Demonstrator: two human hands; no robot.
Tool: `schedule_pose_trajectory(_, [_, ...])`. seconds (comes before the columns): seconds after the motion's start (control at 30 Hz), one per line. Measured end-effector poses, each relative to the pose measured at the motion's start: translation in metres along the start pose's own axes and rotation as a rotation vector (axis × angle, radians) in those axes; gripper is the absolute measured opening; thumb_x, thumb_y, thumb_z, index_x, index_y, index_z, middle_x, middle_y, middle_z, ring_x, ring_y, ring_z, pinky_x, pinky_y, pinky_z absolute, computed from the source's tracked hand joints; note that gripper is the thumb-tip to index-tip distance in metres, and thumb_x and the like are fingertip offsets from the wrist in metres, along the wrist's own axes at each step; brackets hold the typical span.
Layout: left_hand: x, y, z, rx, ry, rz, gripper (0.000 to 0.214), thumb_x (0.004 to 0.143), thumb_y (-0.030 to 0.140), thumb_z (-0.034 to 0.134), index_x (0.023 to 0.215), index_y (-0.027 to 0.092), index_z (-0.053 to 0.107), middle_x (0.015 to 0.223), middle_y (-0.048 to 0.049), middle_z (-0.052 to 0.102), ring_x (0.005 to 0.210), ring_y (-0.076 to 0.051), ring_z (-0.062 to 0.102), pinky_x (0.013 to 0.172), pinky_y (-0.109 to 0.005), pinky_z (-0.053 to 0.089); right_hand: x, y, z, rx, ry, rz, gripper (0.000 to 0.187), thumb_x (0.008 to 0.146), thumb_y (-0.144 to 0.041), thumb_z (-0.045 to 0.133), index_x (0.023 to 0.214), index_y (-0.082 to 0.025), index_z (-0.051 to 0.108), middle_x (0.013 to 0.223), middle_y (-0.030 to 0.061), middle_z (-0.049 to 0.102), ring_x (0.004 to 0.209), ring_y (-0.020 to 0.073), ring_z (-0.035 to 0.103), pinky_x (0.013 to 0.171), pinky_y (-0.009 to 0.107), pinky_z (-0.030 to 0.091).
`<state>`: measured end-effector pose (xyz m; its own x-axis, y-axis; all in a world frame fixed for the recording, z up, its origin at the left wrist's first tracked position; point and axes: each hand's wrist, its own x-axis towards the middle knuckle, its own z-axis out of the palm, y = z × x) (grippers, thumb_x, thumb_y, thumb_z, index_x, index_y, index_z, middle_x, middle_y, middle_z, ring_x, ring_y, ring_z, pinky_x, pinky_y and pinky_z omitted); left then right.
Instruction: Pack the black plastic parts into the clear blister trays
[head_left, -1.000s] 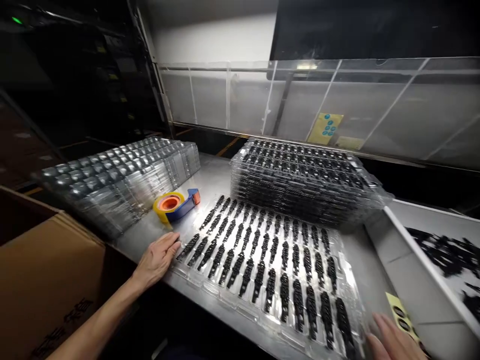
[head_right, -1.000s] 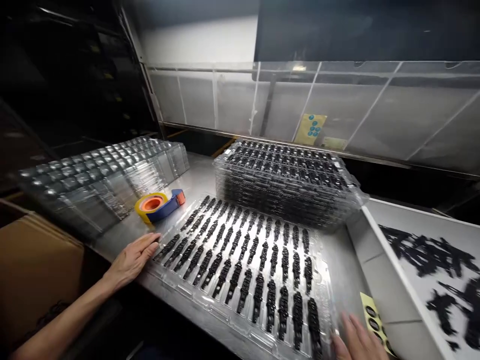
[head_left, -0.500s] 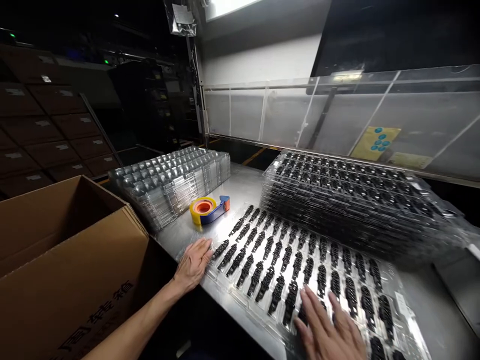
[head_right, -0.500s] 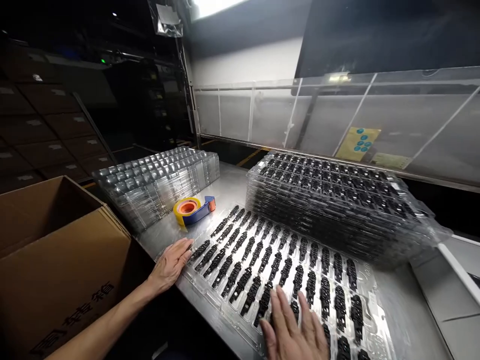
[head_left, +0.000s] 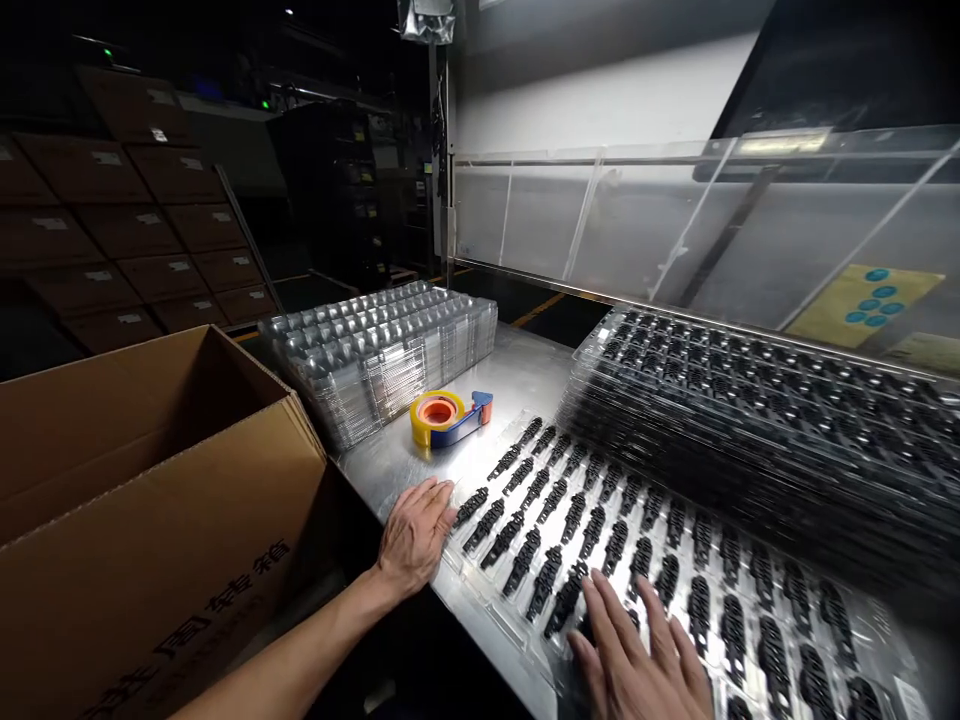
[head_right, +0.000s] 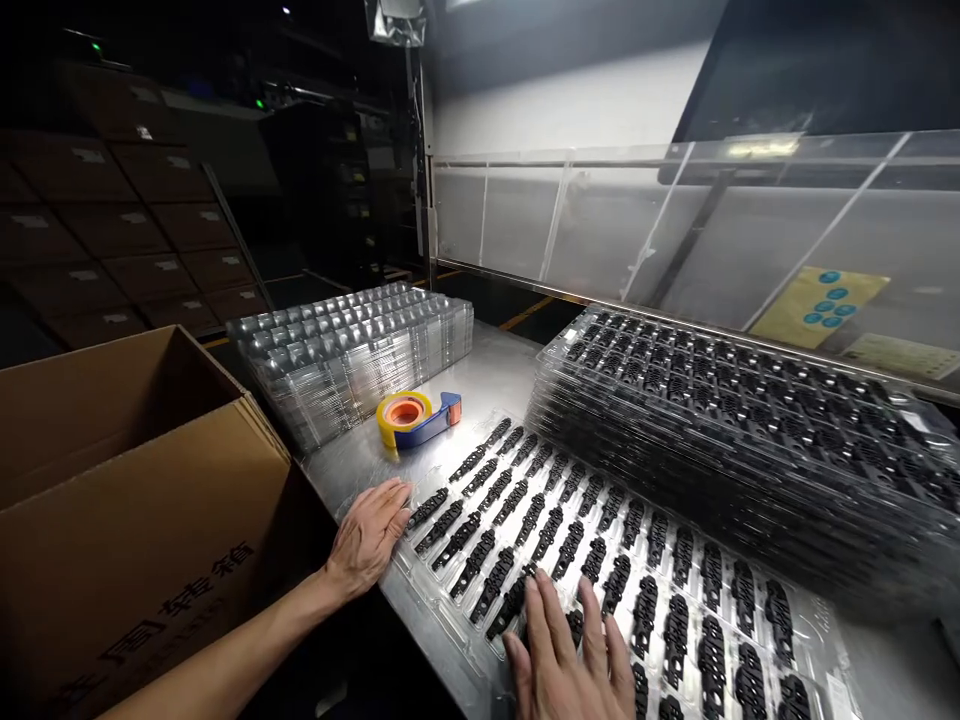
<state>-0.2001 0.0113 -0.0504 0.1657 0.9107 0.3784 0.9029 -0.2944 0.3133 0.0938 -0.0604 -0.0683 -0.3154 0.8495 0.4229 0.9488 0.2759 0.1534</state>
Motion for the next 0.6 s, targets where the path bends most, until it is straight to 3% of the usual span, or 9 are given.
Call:
schedule_pose_trajectory(0.13, [0.0, 0.003, -0.003, 0.0, -0.01, -0.007, 0.041, 0.098, 0.033, 0.031, 0.127, 0.016, 0.054, 0.125, -0.0112, 0.059, 0.121, -0.029, 0.05, 0.099, -0.05, 0.042, 0.012, -0.003, 0.015, -0.026, 0.037, -0.114, 0.052, 0.084, -0.052, 0.047, 0.128, -0.025, 0.056, 0.132, -0.0037, 0.053, 0.126, 0.037, 0.042, 0.096, 0.055, 0.033])
schedule_pose_trajectory(0.27, [0.001, 0.005, -0.003, -0.007, 0.003, 0.001, 0.04, 0.098, 0.032, 0.031, 0.127, 0.016, 0.054, 0.126, -0.0106, 0.059, 0.121, -0.028, 0.049, 0.099, -0.047, 0.042, 0.031, -0.008, 0.016, 0.001, 0.086, -0.131, 0.054, 0.084, -0.05, 0.046, 0.131, -0.023, 0.053, 0.134, -0.0028, 0.051, 0.129, 0.0373, 0.037, 0.097, 0.053, 0.031])
schedule_pose_trajectory(0.43, [0.0, 0.006, -0.001, -0.01, 0.012, -0.018, 0.04, 0.098, 0.031, 0.032, 0.128, 0.014, 0.052, 0.126, -0.0109, 0.059, 0.122, -0.028, 0.048, 0.1, -0.047, 0.041, 0.074, -0.042, 0.008, 0.088, -0.037, -0.134, 0.049, 0.09, -0.051, 0.039, 0.127, -0.024, 0.056, 0.135, -0.0077, 0.049, 0.13, 0.0348, 0.037, 0.101, 0.051, 0.028])
schedule_pose_trajectory(0.6, [-0.001, 0.006, 0.0, -0.017, 0.01, -0.017, 0.041, 0.097, 0.031, 0.033, 0.128, 0.013, 0.052, 0.127, -0.0108, 0.058, 0.124, -0.028, 0.047, 0.101, -0.046, 0.04, 0.083, -0.06, 0.015, 0.084, -0.052, -0.158, 0.049, 0.091, -0.052, 0.038, 0.124, -0.024, 0.059, 0.134, -0.0078, 0.05, 0.128, 0.0355, 0.039, 0.1, 0.053, 0.028])
